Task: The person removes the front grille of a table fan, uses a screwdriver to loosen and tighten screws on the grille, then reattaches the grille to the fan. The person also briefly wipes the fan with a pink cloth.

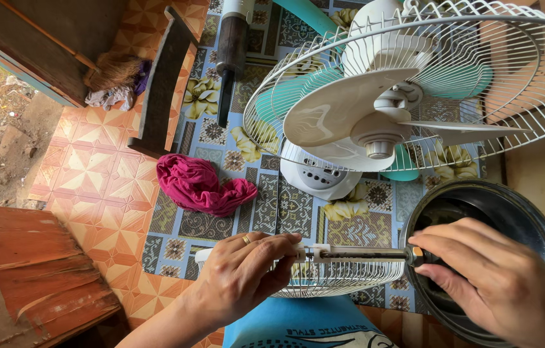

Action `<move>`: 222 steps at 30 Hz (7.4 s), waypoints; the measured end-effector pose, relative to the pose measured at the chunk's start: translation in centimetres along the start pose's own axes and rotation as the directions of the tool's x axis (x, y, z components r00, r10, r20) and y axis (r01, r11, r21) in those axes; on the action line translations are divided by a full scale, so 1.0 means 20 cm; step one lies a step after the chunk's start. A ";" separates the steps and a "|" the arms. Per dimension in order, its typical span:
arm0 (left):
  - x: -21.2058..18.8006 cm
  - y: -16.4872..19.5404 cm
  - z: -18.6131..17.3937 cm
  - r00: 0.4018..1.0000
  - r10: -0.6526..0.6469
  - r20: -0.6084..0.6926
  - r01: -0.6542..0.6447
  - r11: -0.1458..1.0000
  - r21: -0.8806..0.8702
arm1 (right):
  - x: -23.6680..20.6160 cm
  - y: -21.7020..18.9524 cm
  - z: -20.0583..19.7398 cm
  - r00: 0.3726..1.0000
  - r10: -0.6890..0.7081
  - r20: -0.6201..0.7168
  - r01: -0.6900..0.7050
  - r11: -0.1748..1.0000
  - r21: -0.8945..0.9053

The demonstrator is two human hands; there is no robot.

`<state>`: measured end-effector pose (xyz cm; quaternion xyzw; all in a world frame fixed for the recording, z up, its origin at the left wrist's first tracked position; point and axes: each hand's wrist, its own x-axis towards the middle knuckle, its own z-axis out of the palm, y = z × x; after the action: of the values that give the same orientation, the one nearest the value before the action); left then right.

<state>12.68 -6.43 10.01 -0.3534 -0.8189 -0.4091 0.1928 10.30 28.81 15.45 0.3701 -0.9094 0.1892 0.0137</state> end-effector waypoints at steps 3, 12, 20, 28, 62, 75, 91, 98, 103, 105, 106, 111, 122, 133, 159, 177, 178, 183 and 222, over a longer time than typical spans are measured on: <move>0.00 0.01 0.00 1.000 -0.003 -0.010 0.003 1.000 0.012 | -0.01 0.02 0.00 0.992 0.078 0.094 -0.069 0.993 -0.093; -0.01 0.00 0.01 1.000 0.004 -0.024 -0.005 0.999 -0.044 | -0.04 0.04 0.01 0.999 0.044 -0.001 -0.044 0.986 0.162; -0.02 -0.01 0.01 1.000 0.010 -0.020 -0.011 0.999 -0.036 | -0.04 0.15 0.01 0.975 0.145 0.166 -0.185 0.947 0.261; -0.01 0.00 0.00 1.000 -0.005 0.009 0.006 1.000 -0.016 | -0.03 0.14 0.03 0.981 0.093 0.170 -0.140 0.948 0.287; 0.03 0.03 -0.01 0.995 -0.095 0.012 0.096 0.981 -0.171 | -0.05 0.18 0.07 0.960 0.190 0.208 -0.250 0.912 0.325; 0.03 0.01 0.01 0.994 -0.098 0.046 0.103 0.985 -0.136 | -0.10 0.20 0.11 0.951 0.246 0.189 -0.289 0.925 0.248; 0.03 0.02 0.01 0.998 -0.053 0.041 0.058 0.991 -0.118 | -0.12 0.21 0.12 0.953 0.235 0.192 -0.280 0.924 0.259; 0.03 0.03 0.00 0.992 -0.114 0.050 0.121 0.980 -0.159 | -0.12 0.21 0.12 0.957 0.227 0.181 -0.269 0.927 0.260; 0.04 0.03 -0.01 0.999 -0.039 0.038 0.044 0.989 -0.138 | -0.11 0.21 0.11 0.956 0.231 0.181 -0.272 0.927 0.258; 0.05 0.02 -0.01 0.999 -0.025 0.024 0.028 0.987 -0.159 | -0.11 0.21 0.11 0.956 0.233 0.179 -0.274 0.927 0.257; 0.04 0.03 -0.01 0.997 -0.064 0.035 0.070 0.981 -0.181 | -0.11 0.20 0.11 0.954 0.238 0.181 -0.280 0.923 0.262; 0.04 0.04 -0.01 0.992 -0.117 0.055 0.124 0.982 -0.143 | -0.11 0.20 0.11 0.958 0.229 0.175 -0.270 0.926 0.265; 0.04 0.03 0.00 0.993 -0.108 0.051 0.115 0.980 -0.162 | -0.11 0.20 0.11 0.949 0.250 0.193 -0.295 0.922 0.251; 0.01 0.02 0.01 0.994 -0.112 0.007 0.111 0.975 -0.190 | -0.10 0.19 0.11 0.961 0.221 0.168 -0.260 0.928 0.267; 0.02 0.00 0.02 0.995 -0.096 0.035 0.101 0.982 -0.162 | -0.08 0.14 0.05 0.980 0.098 0.175 -0.140 0.959 0.247; 0.02 0.03 0.00 0.987 -0.148 0.062 0.159 0.952 -0.262 | -0.07 0.13 0.05 0.989 0.093 0.115 -0.111 0.982 0.155; 0.02 0.03 0.00 0.990 -0.132 0.051 0.140 0.961 -0.239 | -0.08 0.13 0.04 0.987 0.099 0.125 -0.119 0.979 0.164; 0.02 0.01 0.02 0.993 -0.111 0.038 0.116 0.980 -0.160 | -0.07 0.12 0.05 0.987 0.113 0.114 -0.132 0.975 0.179; 0.05 0.02 0.02 0.995 -0.077 0.071 0.090 0.976 -0.199 | -0.08 0.13 0.04 0.992 0.080 0.102 -0.100 0.974 0.205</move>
<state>12.41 -5.50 10.55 -0.3490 -0.7928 -0.4867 0.1128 9.70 31.29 13.58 0.3364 -0.8999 0.2669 -0.0763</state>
